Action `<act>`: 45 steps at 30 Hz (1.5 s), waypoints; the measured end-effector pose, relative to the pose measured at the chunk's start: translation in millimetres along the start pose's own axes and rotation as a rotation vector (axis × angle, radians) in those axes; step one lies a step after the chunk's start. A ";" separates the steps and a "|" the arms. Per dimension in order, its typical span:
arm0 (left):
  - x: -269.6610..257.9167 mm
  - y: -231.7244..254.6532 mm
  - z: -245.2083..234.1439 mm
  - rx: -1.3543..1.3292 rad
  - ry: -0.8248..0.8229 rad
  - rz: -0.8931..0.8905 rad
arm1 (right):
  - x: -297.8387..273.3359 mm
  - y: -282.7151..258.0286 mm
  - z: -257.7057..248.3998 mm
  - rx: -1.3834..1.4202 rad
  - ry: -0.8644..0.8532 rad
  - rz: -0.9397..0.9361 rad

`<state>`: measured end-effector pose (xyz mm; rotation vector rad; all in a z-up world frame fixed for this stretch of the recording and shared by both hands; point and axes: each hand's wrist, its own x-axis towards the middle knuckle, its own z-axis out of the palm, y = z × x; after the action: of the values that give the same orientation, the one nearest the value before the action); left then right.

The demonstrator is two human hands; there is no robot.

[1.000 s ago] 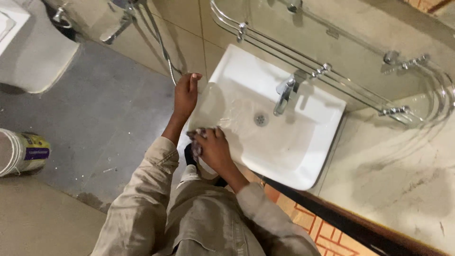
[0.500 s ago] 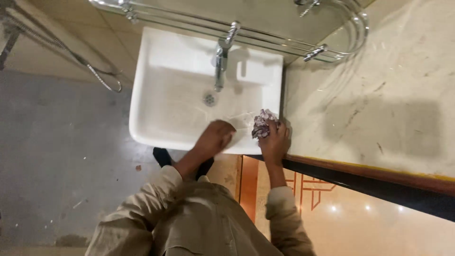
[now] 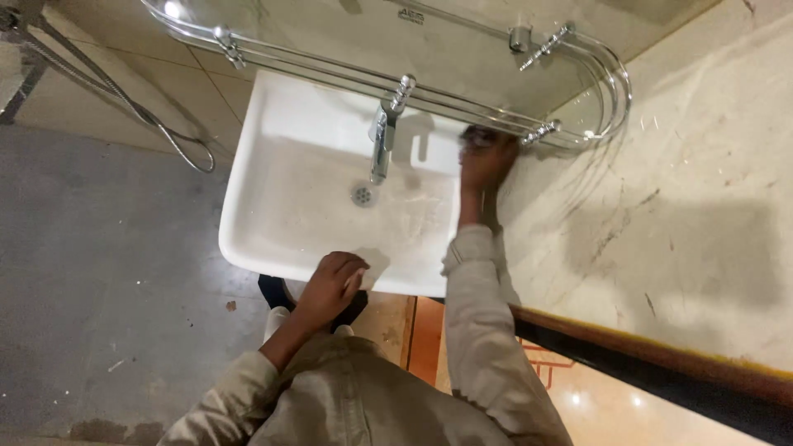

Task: Cleaning a bathroom sink and faucet using a cloth.

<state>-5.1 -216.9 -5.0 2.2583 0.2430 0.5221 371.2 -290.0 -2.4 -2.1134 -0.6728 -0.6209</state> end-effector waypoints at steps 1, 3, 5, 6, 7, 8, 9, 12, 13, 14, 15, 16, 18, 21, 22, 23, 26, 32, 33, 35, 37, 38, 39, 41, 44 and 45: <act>-3.5 -0.8 -1.7 0.007 0.001 -0.005 | -8.9 5.5 27.7 0.007 -0.003 0.001; -9.1 -3.2 -6.1 0.002 0.043 -0.128 | -26.8 16.0 82.8 -0.370 0.106 -0.024; -10.9 -9.6 -7.1 0.005 0.059 -0.152 | -38.9 -11.7 61.1 -0.288 -0.075 -0.097; -13.5 -11.2 -6.0 0.000 0.078 -0.176 | -46.2 -24.4 47.5 -0.207 -0.257 -0.174; -9.7 -11.7 -7.5 -0.001 0.081 -0.172 | -41.8 -22.8 40.1 -0.209 -0.253 -0.176; -6.4 -12.2 -9.6 -0.002 0.082 -0.162 | -37.7 -22.0 32.6 -0.230 -0.278 -0.344; -6.7 -11.4 -12.5 -0.001 0.087 -0.161 | -36.4 -23.4 26.0 -0.245 -0.307 -0.515; -11.2 -7.8 -24.2 0.014 0.111 -0.172 | -19.1 -2.6 19.9 -0.441 -0.102 -0.352; -10.8 -10.2 -30.4 0.021 0.122 -0.179 | -15.3 -1.2 24.4 -0.429 -0.104 -0.361; -10.8 -12.7 -36.6 0.030 0.142 -0.198 | -11.6 0.1 29.0 -0.523 0.000 -0.275; -12.4 -14.2 -40.8 0.036 0.158 -0.218 | -10.5 3.8 30.9 -0.618 0.102 -0.184; -13.8 -15.8 -41.8 0.040 0.165 -0.225 | -20.0 -1.6 47.6 -0.609 0.099 -0.189; -6.9 -23.1 -46.6 0.050 0.196 -0.239 | -27.7 -15.1 85.8 -0.516 0.192 -0.056; 5.1 -30.7 -41.6 0.004 0.181 -0.215 | -36.9 -31.1 94.1 -0.206 -0.071 -0.086; 10.9 -28.4 -40.6 0.007 0.181 -0.215 | -40.1 -35.7 95.2 -0.203 -0.071 -0.084; 21.0 -28.3 -42.6 -0.023 0.157 -0.194 | -39.6 -41.1 97.0 -0.050 -0.189 -0.094; 36.7 -24.0 -44.3 -0.077 0.106 -0.162 | -51.6 -50.9 88.4 0.123 -0.328 -0.116; 46.6 -25.2 -57.6 -0.114 0.092 -0.169 | -97.5 -63.0 93.1 0.094 -0.286 -0.096; 44.4 -26.6 -60.3 -0.121 0.090 -0.193 | -105.0 -68.0 92.1 0.089 -0.278 -0.045; 38.8 -33.7 -65.3 -0.126 0.105 -0.205 | -113.8 -63.4 98.3 0.207 -0.294 0.044; 35.4 -37.9 -72.7 -0.135 0.117 -0.216 | -118.8 -64.6 99.3 0.321 -0.310 0.135; 34.7 -38.9 -78.1 -0.147 0.134 -0.239 | -119.6 -68.8 97.7 0.744 -0.317 0.355; 35.6 -39.8 -82.7 -0.161 0.151 -0.260 | -118.5 -71.9 96.0 1.166 -0.310 0.575; 35.8 -44.5 -92.3 -0.167 0.181 -0.267 | -131.9 -85.6 88.9 1.306 -0.212 0.753; 32.0 -58.7 -103.1 -0.157 0.254 -0.256 | -156.1 -118.3 71.2 1.324 -0.017 1.066; 30.3 -65.0 -107.1 -0.136 0.294 -0.231 | -164.9 -132.0 65.2 1.209 0.079 1.192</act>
<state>-25.9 -92.2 20.2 1.9849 0.5909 0.7227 177.0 -208.2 -69.2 -0.9837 0.3109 0.3470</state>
